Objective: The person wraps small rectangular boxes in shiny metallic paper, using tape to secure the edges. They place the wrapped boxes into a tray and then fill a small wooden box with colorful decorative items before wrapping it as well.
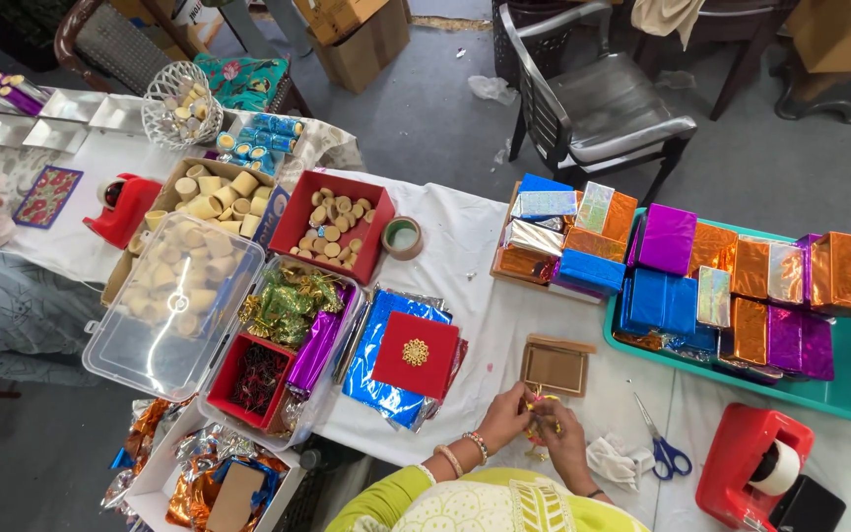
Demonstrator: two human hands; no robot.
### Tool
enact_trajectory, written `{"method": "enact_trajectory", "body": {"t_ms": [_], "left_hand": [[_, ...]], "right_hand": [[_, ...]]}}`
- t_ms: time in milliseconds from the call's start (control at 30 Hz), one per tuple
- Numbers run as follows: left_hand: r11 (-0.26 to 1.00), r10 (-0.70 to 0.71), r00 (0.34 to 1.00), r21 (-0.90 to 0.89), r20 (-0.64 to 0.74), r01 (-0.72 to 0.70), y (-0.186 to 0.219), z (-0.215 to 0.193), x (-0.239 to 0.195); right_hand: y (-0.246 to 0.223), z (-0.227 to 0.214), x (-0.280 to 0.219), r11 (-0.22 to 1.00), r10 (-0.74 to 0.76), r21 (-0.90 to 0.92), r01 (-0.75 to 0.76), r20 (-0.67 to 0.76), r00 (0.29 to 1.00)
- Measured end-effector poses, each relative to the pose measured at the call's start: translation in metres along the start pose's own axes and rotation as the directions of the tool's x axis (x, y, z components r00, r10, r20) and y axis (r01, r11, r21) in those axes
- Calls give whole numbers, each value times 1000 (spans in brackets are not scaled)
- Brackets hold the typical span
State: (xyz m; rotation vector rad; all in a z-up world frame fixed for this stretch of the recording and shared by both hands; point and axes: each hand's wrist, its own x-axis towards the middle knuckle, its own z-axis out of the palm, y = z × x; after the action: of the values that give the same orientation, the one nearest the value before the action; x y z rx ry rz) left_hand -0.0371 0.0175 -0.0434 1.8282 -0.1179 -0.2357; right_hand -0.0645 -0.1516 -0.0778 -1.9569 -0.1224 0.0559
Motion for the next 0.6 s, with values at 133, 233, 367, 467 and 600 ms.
{"method": "enact_trajectory", "body": {"t_ms": [133,233,367,467,600], "left_hand": [[996,-83,996,-18,-23,83,16,-5,2],[999,-30,999,22,-38,31,37,-12,-1],[997,37,999,63,-13,-36,52,-15,-2],[995,42,999,87,28,-45,51,-15,0],[995,54,995,75,89,-60,52,-10,1]], "right_hand": [[-5,1,-3,968,160,195,-156,-5,987],[-31,-7,-2,982,174,68,-179,68,982],[-38,-13,0,957,187,-262,-127,215,959],[-11,-6,0,863,209,-504,-41,283,936],[7,-8,3,768,240,-641,18,314,918]]}}
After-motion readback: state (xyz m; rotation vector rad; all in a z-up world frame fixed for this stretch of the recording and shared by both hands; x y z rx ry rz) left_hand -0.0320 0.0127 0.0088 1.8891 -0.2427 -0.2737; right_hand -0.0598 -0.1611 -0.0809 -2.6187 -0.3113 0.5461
